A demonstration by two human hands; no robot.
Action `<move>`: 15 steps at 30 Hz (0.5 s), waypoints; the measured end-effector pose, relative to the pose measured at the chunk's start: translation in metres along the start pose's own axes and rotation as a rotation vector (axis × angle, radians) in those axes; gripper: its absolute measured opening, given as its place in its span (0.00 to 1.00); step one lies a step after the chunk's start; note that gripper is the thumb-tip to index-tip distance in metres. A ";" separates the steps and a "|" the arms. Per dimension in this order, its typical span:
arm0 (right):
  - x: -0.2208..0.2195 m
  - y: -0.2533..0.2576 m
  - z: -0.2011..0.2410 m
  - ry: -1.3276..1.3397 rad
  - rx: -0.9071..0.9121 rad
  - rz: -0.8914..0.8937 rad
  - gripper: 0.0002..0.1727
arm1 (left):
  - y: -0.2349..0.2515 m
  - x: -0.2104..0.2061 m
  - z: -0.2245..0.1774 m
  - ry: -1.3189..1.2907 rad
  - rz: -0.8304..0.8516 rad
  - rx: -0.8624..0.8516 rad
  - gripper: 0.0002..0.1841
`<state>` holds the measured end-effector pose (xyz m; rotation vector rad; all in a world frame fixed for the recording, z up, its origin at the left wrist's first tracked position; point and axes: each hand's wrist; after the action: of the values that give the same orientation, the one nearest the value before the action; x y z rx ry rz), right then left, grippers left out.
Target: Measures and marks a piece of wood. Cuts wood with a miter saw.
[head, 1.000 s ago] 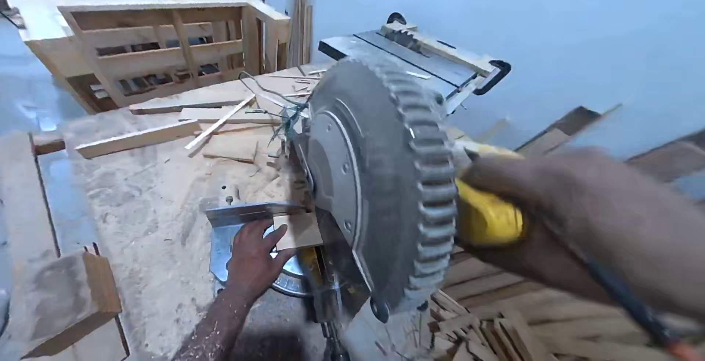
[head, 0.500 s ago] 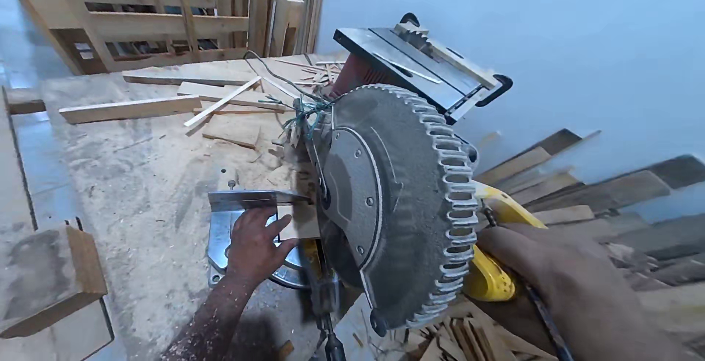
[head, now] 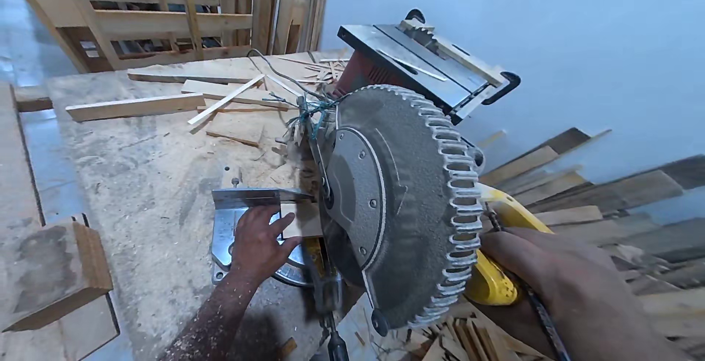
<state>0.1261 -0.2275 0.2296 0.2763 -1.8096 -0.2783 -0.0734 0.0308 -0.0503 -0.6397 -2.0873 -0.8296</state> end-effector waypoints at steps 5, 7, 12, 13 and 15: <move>0.000 0.000 0.001 0.009 -0.005 -0.001 0.17 | 0.001 0.002 -0.001 0.014 0.032 0.008 0.28; 0.000 -0.001 0.002 0.006 -0.003 0.001 0.17 | 0.000 0.002 -0.001 0.010 0.027 0.006 0.28; -0.002 -0.002 0.002 0.007 -0.004 -0.003 0.17 | 0.000 0.002 -0.002 0.007 0.032 0.018 0.28; -0.001 -0.002 0.002 0.010 -0.004 -0.001 0.17 | 0.001 0.004 -0.003 -0.001 0.043 0.020 0.28; 0.000 -0.002 0.002 0.010 0.001 0.002 0.17 | 0.001 0.005 -0.003 0.000 0.059 0.019 0.28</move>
<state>0.1243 -0.2288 0.2283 0.2766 -1.8003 -0.2741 -0.0741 0.0300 -0.0446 -0.6876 -2.0643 -0.7758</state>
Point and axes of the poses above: each hand's wrist, its own y-axis towards the middle knuckle, its own x-axis out of the back of the hand, z = x × y, and after that the axes turned 1 degree about x, right-handed
